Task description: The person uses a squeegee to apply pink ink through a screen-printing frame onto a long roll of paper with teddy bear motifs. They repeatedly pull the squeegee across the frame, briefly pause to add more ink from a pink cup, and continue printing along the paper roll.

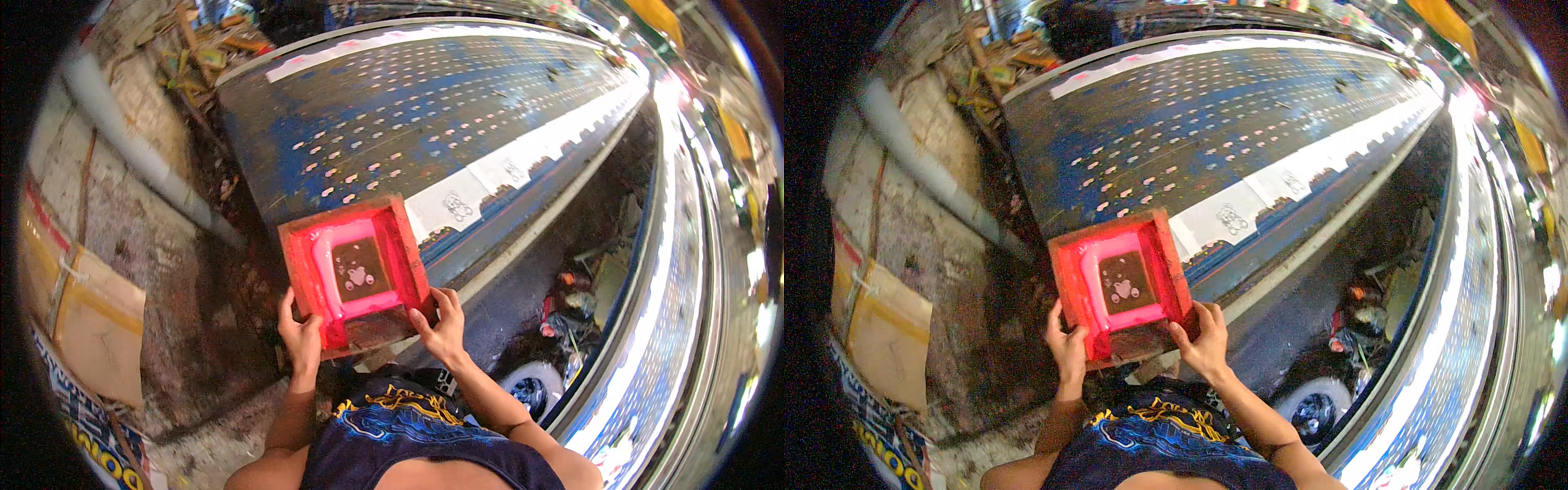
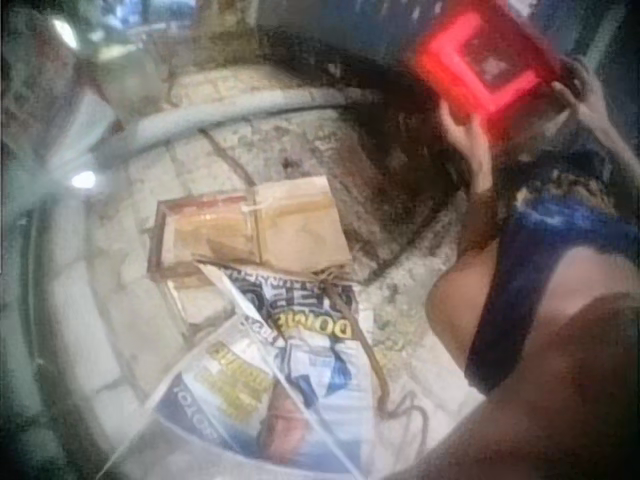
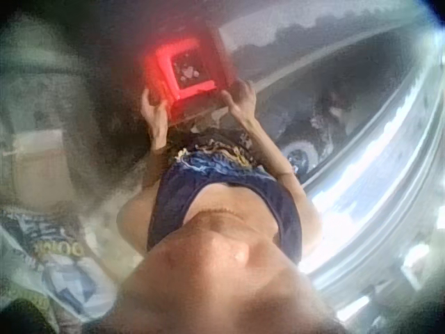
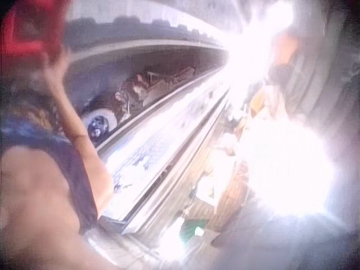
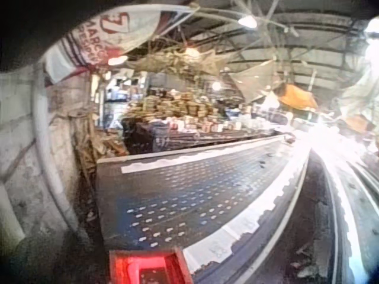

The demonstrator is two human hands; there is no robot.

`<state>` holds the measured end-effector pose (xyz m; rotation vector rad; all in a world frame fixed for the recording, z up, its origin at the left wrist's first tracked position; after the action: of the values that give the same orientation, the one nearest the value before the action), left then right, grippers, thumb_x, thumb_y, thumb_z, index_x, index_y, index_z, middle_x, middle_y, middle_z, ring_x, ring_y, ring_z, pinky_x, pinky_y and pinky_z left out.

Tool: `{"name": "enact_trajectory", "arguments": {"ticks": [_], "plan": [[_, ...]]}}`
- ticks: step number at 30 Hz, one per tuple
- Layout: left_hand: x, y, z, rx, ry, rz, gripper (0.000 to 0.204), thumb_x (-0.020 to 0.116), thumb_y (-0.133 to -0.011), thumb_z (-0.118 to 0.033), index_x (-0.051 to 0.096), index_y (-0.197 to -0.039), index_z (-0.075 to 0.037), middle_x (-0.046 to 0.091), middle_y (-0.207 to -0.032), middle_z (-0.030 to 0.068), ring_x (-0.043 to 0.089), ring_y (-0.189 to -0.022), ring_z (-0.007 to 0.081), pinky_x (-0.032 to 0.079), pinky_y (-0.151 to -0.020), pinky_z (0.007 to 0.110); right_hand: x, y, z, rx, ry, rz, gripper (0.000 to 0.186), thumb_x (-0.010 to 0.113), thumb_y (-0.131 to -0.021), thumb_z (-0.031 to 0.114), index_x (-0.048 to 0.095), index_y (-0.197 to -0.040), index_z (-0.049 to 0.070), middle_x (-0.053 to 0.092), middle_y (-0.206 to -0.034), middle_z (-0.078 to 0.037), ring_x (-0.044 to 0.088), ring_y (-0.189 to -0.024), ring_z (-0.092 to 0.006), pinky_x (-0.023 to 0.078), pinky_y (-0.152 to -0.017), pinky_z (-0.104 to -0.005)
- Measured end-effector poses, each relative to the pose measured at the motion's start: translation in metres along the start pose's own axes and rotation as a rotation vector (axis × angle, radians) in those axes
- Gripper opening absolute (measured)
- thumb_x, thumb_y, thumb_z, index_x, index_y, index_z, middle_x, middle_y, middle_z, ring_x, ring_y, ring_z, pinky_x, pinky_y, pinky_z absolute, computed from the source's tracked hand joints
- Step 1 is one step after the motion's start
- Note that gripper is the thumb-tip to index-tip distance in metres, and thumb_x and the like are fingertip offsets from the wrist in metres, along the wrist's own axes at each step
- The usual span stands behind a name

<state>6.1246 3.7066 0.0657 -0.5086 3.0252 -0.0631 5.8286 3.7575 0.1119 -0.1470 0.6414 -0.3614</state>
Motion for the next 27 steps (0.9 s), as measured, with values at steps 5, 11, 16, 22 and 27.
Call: {"name": "enact_trajectory", "arguments": {"ticks": [5, 11, 16, 22, 27], "plan": [[-0.041, 0.004, 0.0, -0.072, -0.047, -0.188, 0.068, 0.063, -0.076, 0.01, 0.054, -0.144, 0.007, 0.061, -0.139, 0.0142, 0.059, -0.124, 0.0207, 0.048, -0.105, 0.035, 0.047, -0.023, 0.009, -0.043, -0.047, 0.249, 0.064, 0.082, -0.085, 0.033, 0.062, -0.129, -0.008, 0.061, -0.117, -0.022, 0.063, -0.106, -0.0363, 0.053, -0.091, -0.0432], [-0.098, 0.04, 0.045, -0.069, -0.181, -0.364, 0.07, 0.065, -0.073, 0.007, 0.055, -0.142, 0.007, 0.062, -0.136, 0.0149, 0.058, -0.127, 0.0236, 0.044, -0.11, 0.036, 0.083, -0.023, 0.012, -0.177, -0.104, 0.451, 0.065, 0.082, -0.084, 0.033, 0.061, -0.13, -0.008, 0.061, -0.12, -0.024, 0.062, -0.109, -0.0403, 0.052, -0.095, -0.046], [-0.07, 0.051, 0.018, -0.058, -0.211, -0.418, 0.066, 0.065, -0.073, 0.006, 0.058, -0.139, 0.007, 0.062, -0.136, 0.017, 0.059, -0.127, 0.0258, 0.045, -0.11, 0.038, 0.082, -0.039, -0.001, -0.186, -0.106, 0.532, 0.066, 0.082, -0.082, 0.034, 0.061, -0.129, -0.008, 0.061, -0.117, -0.027, 0.059, -0.112, -0.0456, 0.049, -0.101, -0.0498], [-0.003, 0.029, 0.043, 0.12, -0.267, -0.393, 0.064, 0.07, -0.075, 0.005, 0.059, -0.139, 0.005, 0.063, -0.132, 0.0156, 0.061, -0.123, 0.0265, 0.046, -0.108, 0.038, 0.055, -0.085, -0.041, -0.229, -0.079, 0.456, 0.061, 0.081, -0.083, 0.037, 0.064, -0.121, -0.007, 0.062, -0.109, -0.026, 0.06, -0.104, -0.0437, 0.051, -0.092, -0.0497], [0.057, 0.018, 0.062, 0.093, -0.273, -0.365, 0.068, 0.07, -0.075, 0.009, 0.057, -0.141, 0.003, 0.063, -0.131, 0.0151, 0.062, -0.122, 0.0255, 0.049, -0.103, 0.036, 0.04, -0.11, -0.092, -0.152, -0.041, 0.418, 0.063, 0.082, -0.082, 0.035, 0.065, -0.123, -0.01, 0.063, -0.112, -0.025, 0.063, -0.102, -0.0413, 0.053, -0.091, -0.0463]]}}
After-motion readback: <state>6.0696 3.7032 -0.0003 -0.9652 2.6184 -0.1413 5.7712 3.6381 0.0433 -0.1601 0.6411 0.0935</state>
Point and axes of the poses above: each hand's wrist, its own y-axis away from the middle knuckle, its own x-axis out of the palm, z = x × y, the point moved 5 cm from there along -y, towards the middle knuckle
